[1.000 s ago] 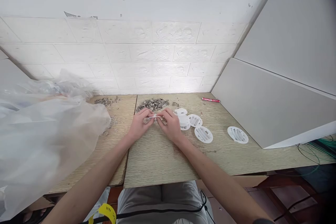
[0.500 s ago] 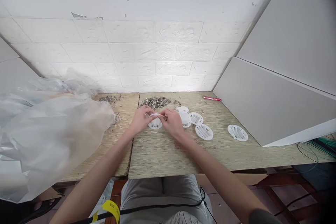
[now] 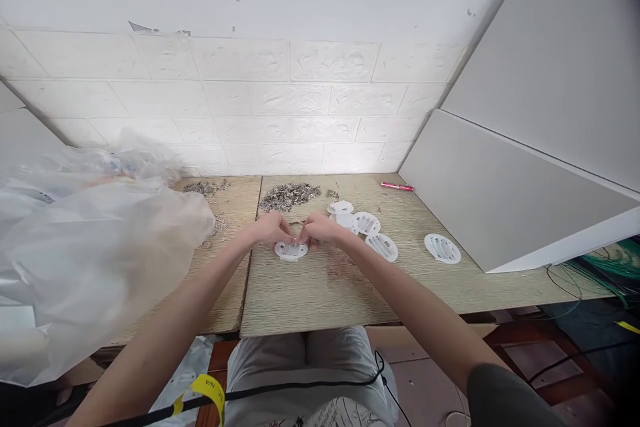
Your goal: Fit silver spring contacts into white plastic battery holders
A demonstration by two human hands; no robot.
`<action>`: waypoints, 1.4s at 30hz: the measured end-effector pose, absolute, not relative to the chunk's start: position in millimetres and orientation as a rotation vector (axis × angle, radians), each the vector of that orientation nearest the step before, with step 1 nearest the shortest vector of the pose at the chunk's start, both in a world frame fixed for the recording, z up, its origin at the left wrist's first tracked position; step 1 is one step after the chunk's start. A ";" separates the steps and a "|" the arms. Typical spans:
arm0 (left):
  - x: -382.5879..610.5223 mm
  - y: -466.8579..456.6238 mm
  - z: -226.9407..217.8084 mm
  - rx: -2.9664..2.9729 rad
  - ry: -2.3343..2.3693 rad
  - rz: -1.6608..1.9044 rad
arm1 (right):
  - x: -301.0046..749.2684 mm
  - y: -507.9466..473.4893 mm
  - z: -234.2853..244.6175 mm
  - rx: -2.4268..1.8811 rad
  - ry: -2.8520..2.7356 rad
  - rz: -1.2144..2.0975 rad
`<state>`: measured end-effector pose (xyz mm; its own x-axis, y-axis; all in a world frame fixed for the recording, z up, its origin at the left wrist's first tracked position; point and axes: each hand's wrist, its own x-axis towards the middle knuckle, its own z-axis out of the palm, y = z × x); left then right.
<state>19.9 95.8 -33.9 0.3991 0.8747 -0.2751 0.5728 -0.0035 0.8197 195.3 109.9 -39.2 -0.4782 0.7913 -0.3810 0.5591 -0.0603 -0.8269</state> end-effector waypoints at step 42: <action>36.1 70.3 -56.7 1.308 1.109 0.978 | 200.1 73.5 -76.2 -1.089 -1.466 1.116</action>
<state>36.1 70.3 -56.7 0.2185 0.9740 -0.0595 0.0629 0.0468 0.9969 200.1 73.5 -76.2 -0.1405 0.9756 0.1687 0.0971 0.1831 -0.9783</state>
